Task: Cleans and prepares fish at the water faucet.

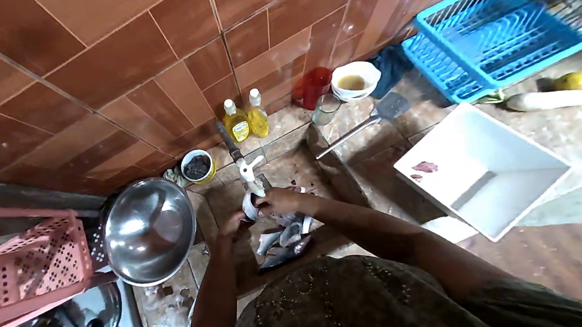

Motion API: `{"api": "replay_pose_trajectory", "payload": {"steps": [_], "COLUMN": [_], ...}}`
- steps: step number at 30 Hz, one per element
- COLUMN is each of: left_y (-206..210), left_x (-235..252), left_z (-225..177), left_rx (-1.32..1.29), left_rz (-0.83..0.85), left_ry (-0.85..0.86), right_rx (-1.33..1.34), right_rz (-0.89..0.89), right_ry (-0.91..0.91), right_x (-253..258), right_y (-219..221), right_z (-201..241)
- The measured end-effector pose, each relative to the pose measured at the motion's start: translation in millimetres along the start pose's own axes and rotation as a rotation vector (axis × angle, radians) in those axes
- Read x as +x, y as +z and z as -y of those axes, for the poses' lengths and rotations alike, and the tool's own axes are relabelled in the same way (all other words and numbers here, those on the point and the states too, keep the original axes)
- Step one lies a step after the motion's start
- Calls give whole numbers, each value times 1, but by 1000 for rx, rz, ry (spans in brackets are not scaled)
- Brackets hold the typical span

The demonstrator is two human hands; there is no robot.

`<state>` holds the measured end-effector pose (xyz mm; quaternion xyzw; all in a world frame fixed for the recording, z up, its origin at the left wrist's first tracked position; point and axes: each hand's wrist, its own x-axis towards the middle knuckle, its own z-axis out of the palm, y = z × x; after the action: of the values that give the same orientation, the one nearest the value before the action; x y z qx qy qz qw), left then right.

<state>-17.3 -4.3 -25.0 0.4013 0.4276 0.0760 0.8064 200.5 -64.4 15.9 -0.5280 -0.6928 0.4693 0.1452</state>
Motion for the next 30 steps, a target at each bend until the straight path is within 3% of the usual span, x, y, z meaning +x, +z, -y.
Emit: {"api": "replay_pose_trajectory", "payload": {"steps": [8, 12, 21, 23, 28, 30], "left_y": [-3, 1, 15, 19, 22, 25], "left_x": [-7, -4, 7, 8, 9, 7], "left_z": [-2, -6, -10, -9, -6, -6], "left_rx": [-70, -59, -114, -141, -153, -163], "left_rz": [90, 41, 0, -5, 1, -13], "left_ry": [74, 27, -8, 11, 58, 56], "right_rx": [260, 364, 227, 339, 921, 834], "right_rz": [4, -26, -295, -325, -280, -284], "right_ry": [91, 65, -87, -76, 53, 147], "right_x": [7, -1, -21, -27, -59, -69], "right_y": [5, 3, 5, 4, -14, -16], "right_z": [-6, -10, -10, -12, -17, -48]}}
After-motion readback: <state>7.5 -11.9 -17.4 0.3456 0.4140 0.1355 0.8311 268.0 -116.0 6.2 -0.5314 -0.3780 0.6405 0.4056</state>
